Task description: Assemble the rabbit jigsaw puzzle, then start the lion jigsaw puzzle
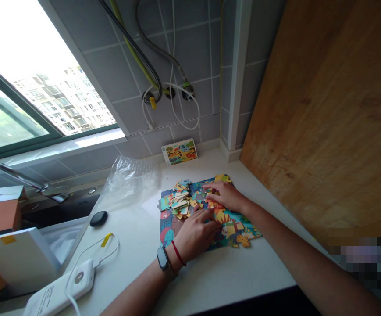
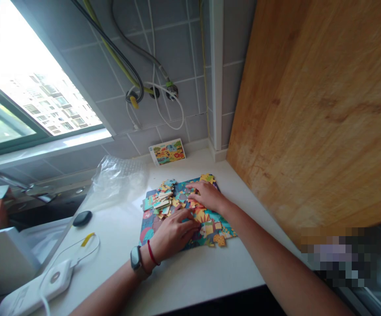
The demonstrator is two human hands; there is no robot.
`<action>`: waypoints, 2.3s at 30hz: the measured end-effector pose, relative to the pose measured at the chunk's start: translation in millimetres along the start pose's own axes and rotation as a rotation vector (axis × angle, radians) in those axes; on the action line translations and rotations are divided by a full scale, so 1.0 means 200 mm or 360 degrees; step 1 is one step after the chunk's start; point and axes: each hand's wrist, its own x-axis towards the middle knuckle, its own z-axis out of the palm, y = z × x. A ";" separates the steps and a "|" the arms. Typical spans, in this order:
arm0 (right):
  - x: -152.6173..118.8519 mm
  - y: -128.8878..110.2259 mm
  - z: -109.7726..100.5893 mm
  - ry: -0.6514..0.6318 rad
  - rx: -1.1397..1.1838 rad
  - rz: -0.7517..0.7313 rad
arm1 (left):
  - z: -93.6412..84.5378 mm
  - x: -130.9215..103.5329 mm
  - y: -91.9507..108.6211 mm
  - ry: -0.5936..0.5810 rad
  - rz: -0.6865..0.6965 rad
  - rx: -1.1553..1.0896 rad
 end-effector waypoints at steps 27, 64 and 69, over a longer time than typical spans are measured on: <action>0.00 0.08 -0.09 -0.0235 -0.0092 -0.0068 | -0.04 -0.01 -0.01 -0.0206 0.0056 -0.0208; 0.02 0.16 -0.02 0.0197 -0.0332 0.0147 | 0.03 0.00 0.01 -0.0034 -0.0014 0.0031; 0.03 0.19 -0.02 0.0375 -0.0359 0.0256 | 0.08 0.02 0.03 0.0030 -0.0091 0.0073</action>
